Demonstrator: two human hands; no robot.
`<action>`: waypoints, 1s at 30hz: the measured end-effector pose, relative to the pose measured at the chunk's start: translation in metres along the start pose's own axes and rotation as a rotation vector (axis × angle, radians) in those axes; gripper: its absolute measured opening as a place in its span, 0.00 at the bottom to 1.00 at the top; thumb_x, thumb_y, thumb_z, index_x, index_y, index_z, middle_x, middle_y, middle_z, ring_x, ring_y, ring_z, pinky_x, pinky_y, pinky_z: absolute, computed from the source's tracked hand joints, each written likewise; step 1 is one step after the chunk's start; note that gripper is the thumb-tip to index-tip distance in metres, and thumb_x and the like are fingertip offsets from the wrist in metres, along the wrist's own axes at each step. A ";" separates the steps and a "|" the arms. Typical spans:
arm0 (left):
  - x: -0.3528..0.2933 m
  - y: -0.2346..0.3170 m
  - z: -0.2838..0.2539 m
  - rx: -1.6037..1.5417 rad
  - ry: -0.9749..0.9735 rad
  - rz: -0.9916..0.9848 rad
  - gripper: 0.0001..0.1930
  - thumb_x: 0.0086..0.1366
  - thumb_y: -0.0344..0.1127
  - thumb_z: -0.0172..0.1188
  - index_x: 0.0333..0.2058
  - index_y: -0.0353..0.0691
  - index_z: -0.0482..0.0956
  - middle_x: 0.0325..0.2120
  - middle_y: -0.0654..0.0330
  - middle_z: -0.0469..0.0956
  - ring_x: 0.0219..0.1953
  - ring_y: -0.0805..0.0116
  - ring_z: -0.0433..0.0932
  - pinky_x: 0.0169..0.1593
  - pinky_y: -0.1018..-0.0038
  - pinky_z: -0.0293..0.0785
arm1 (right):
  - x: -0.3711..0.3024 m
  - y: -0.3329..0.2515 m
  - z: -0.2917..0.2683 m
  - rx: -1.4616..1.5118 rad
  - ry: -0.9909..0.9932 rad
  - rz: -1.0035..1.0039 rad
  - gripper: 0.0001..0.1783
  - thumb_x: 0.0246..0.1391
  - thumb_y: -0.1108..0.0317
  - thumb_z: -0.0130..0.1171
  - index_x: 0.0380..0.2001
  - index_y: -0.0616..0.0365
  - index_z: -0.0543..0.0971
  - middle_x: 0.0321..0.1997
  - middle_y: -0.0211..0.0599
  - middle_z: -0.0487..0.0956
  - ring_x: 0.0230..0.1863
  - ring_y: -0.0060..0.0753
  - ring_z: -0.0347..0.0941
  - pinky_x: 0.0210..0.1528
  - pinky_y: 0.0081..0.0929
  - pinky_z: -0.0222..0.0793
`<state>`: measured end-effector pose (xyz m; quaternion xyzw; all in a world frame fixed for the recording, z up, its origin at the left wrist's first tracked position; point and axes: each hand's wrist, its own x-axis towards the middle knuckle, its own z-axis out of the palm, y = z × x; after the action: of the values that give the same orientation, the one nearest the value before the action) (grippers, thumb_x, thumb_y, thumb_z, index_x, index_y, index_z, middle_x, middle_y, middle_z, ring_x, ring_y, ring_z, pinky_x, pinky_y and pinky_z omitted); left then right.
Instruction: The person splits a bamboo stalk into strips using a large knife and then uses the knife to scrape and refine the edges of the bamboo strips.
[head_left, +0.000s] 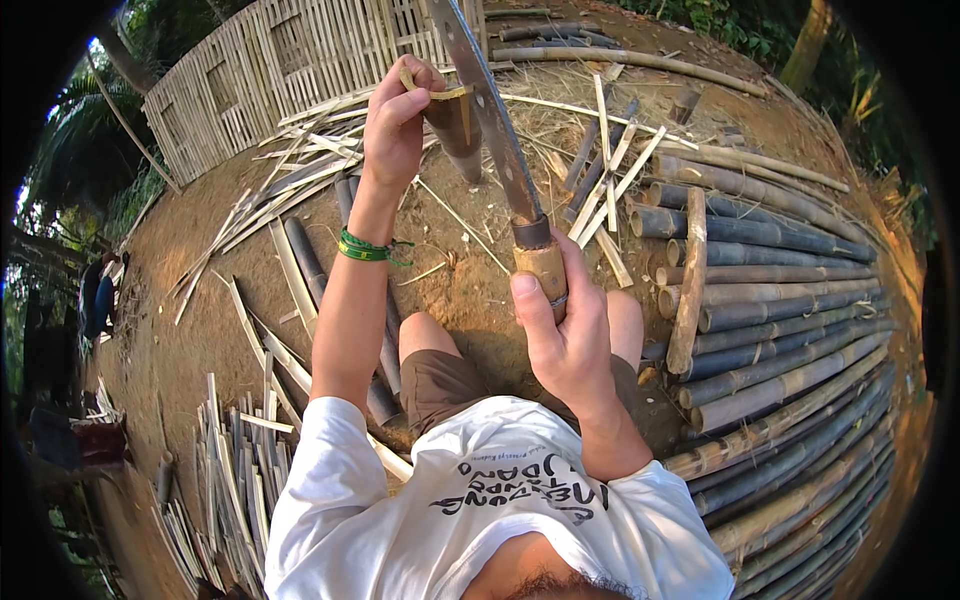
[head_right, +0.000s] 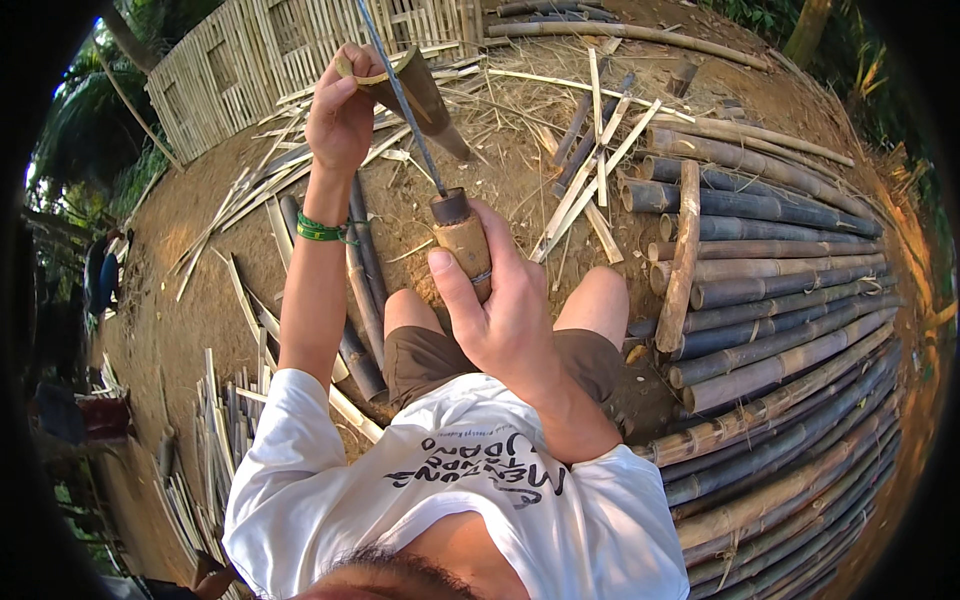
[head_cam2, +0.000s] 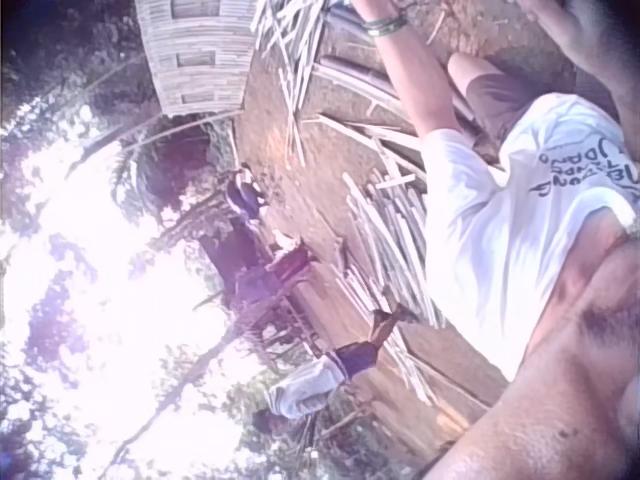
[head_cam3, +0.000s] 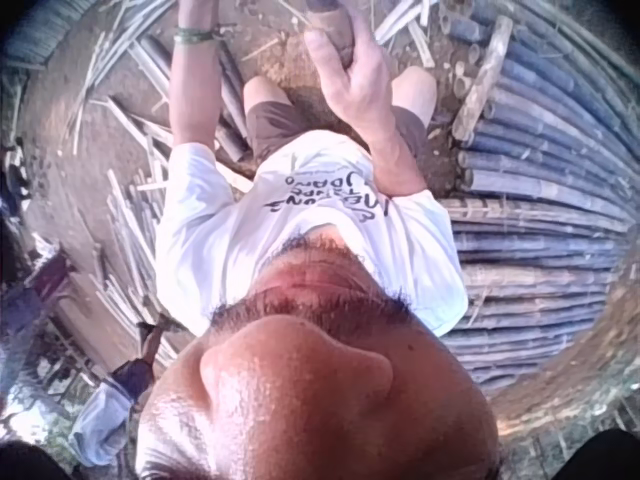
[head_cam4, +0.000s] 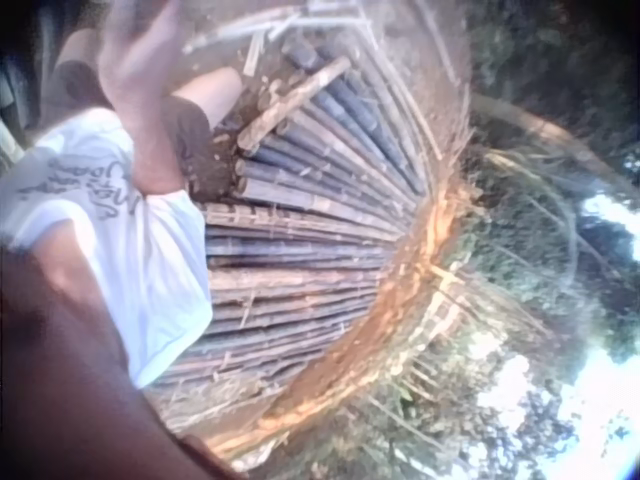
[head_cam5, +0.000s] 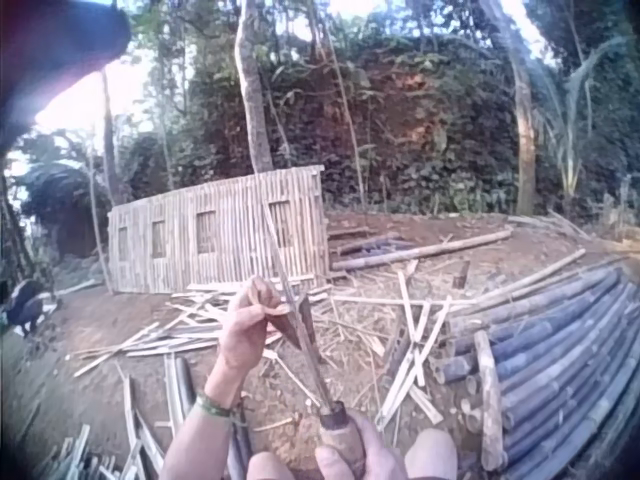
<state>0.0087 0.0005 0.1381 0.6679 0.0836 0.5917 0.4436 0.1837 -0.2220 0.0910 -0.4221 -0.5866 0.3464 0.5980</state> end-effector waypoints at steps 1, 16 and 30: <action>0.000 0.000 -0.001 -0.012 -0.010 0.008 0.11 0.57 0.38 0.57 0.33 0.41 0.65 0.32 0.64 0.66 0.38 0.73 0.62 0.46 0.74 0.57 | 0.001 0.001 -0.001 0.023 -0.015 0.022 0.26 0.67 0.60 0.59 0.60 0.67 0.70 0.27 0.42 0.81 0.24 0.33 0.80 0.27 0.31 0.72; 0.002 0.004 -0.006 0.036 -0.012 0.002 0.17 0.56 0.43 0.54 0.37 0.39 0.63 0.33 0.60 0.65 0.38 0.69 0.64 0.48 0.72 0.61 | 0.003 0.006 0.005 -0.007 0.016 -0.027 0.25 0.66 0.61 0.60 0.58 0.66 0.71 0.29 0.40 0.82 0.23 0.29 0.77 0.27 0.28 0.72; 0.004 0.003 -0.003 0.092 0.056 0.029 0.15 0.57 0.36 0.65 0.34 0.43 0.65 0.30 0.68 0.63 0.33 0.78 0.62 0.38 0.78 0.60 | 0.008 0.006 0.014 -0.074 -0.001 -0.083 0.27 0.65 0.60 0.61 0.59 0.67 0.70 0.31 0.48 0.82 0.26 0.43 0.82 0.27 0.35 0.74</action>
<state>0.0056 0.0029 0.1427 0.6720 0.1136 0.6119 0.4013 0.1705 -0.2110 0.0880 -0.4194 -0.6162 0.2995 0.5956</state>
